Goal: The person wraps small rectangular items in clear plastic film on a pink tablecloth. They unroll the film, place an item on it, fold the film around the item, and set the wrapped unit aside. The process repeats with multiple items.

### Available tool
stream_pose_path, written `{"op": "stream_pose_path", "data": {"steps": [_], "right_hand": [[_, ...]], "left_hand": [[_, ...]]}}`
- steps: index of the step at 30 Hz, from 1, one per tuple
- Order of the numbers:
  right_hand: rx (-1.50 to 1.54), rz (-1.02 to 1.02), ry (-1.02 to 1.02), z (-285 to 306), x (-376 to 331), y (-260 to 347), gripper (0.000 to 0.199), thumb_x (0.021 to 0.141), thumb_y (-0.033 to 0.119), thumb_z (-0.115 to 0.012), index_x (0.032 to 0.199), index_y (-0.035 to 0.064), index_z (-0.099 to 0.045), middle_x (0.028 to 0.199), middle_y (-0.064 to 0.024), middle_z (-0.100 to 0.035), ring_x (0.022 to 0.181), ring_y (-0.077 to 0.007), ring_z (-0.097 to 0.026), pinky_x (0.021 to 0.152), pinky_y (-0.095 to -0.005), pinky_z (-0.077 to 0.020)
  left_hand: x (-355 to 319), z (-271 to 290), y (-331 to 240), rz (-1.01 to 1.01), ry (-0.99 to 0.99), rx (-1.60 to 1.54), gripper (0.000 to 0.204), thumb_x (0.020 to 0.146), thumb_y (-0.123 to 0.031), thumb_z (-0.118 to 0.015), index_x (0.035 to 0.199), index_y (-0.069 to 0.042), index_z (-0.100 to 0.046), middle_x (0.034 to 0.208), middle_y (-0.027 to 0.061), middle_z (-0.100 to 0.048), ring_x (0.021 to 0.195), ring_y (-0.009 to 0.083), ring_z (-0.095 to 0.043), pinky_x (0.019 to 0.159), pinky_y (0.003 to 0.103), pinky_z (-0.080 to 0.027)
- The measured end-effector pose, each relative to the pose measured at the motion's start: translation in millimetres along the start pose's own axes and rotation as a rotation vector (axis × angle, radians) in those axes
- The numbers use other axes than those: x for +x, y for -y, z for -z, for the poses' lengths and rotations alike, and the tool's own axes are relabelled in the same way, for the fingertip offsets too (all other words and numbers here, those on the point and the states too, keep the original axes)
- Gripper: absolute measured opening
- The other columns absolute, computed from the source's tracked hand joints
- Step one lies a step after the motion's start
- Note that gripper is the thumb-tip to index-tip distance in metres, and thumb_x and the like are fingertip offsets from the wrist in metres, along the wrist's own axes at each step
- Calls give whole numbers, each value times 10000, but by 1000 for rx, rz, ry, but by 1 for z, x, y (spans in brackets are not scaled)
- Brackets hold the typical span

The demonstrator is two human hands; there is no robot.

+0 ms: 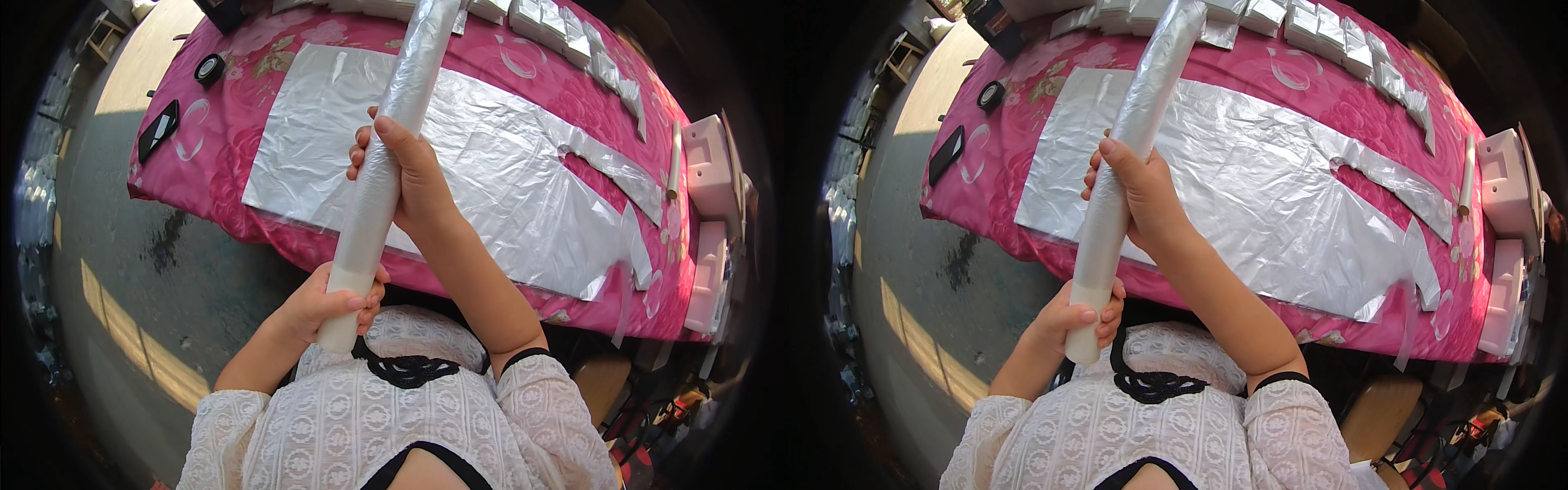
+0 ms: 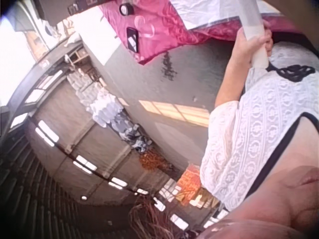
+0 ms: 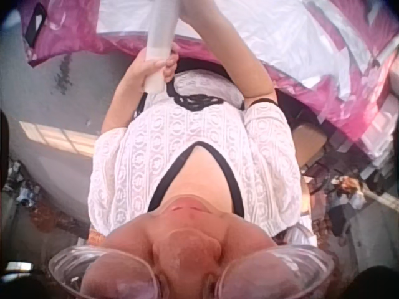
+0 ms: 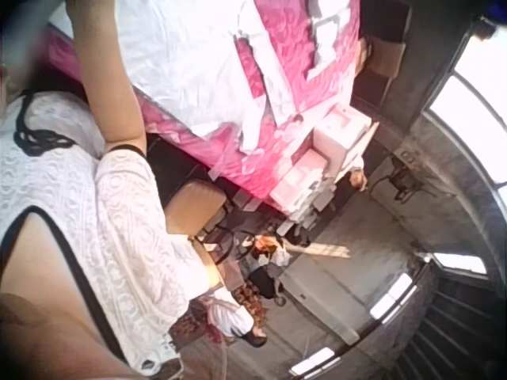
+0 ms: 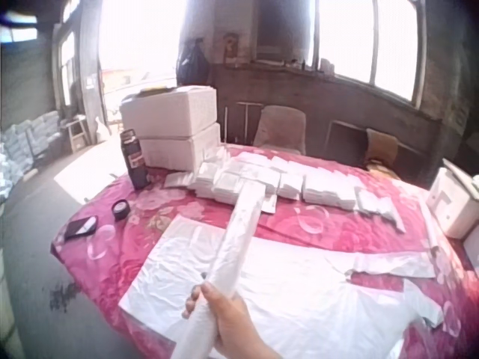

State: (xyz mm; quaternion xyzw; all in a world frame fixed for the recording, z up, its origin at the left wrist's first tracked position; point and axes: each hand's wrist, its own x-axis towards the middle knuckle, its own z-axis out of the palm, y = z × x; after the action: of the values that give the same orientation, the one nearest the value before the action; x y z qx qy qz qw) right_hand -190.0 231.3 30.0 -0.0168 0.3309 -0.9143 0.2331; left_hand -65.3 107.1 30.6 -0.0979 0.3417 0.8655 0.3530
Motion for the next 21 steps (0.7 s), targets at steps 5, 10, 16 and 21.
{"op": "stream_pose_path", "data": {"steps": [5, 10, 16, 21], "right_hand": [[30, 27, 19, 9, -10, 2, 560, 786, 250, -648, 1170, 20, -311, 823, -64, -498, 732, -137, -528, 653, -294, -489], [9, 33, -2, 12, -18, 4, 609, 780, 234, -650, 1201, -3, -279, 822, -60, -495, 732, -135, -527, 663, -293, -488], [-145, 51, -86, 24, -32, -11, 635, 786, 206, -652, 1227, -42, -268, 851, -79, -515, 737, -143, -551, 676, -308, -497], [-146, 21, -189, 45, -27, -15, 624, 773, 187, -670, 1212, -47, -292, 907, -101, -536, 789, -171, -576, 710, -320, -503]], "left_hand": [[5, -7, 6, 5, 31, -55, 531, 673, -214, -717, 1068, 18, -449, 747, 46, -471, 601, 118, -493, 508, 265, -450], [10, 3, 15, 16, 134, -11, 571, 709, -296, -709, 1129, 5, -466, 837, 62, -527, 687, 146, -556, 609, 278, -488], [30, 8, 6, -168, -134, 377, 633, 815, -527, -494, 1167, -3, -450, 906, 97, -586, 711, 181, -604, 622, 305, -526], [30, 31, 15, 40, -249, 411, 545, 834, -521, -469, 1068, -29, -457, 842, 74, -571, 661, 135, -574, 576, 285, -504]]}}
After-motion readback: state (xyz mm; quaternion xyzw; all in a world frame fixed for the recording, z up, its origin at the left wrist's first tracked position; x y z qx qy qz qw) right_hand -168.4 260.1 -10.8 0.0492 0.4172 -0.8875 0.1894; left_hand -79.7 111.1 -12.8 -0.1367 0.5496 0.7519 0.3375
